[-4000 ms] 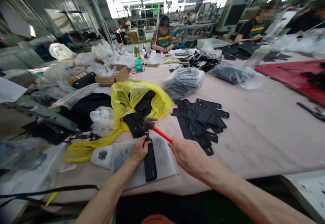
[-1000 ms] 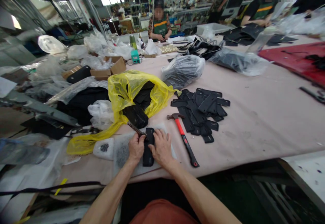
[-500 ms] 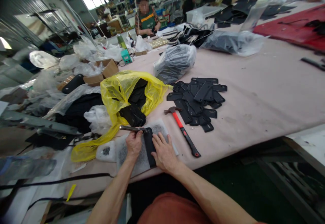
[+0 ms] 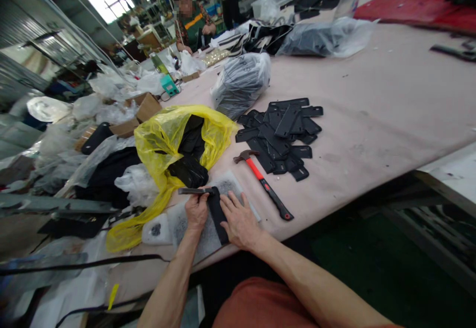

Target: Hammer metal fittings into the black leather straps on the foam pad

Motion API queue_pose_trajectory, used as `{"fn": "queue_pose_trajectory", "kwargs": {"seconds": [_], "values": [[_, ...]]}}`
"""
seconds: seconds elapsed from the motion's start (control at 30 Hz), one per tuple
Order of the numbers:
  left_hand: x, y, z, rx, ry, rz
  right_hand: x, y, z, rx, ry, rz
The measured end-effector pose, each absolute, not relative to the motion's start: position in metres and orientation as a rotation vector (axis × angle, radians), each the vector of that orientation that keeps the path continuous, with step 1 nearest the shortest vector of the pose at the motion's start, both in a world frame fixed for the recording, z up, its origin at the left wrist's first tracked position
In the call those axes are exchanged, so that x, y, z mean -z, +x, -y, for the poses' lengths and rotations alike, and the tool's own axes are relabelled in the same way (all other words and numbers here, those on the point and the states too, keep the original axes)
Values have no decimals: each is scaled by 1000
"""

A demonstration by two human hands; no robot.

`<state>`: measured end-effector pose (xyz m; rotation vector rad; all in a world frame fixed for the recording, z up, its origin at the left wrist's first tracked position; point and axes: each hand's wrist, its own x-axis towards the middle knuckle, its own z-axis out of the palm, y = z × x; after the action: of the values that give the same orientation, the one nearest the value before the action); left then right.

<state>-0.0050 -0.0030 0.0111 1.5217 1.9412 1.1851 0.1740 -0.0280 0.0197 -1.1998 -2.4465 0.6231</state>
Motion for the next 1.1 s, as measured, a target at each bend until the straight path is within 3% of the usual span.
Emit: {"fn": "queue_pose_trajectory", "kwargs": {"seconds": [0.5, 0.73, 0.97, 1.1], "values": [[-4, -5, -5, -1061, 1843, -1909, -32, 185, 16, -689, -1209, 2361], [4, -6, -4, -1053, 1933, -1947, -38, 242, -38, -453, -1835, 2161], [5, -3, -3, -1096, 1969, -1959, -36, 250, -67, -1471, -1890, 1559], [4, -2, -3, -1108, 1926, -1969, -61, 235, -69, -1594, -1791, 1487]]}}
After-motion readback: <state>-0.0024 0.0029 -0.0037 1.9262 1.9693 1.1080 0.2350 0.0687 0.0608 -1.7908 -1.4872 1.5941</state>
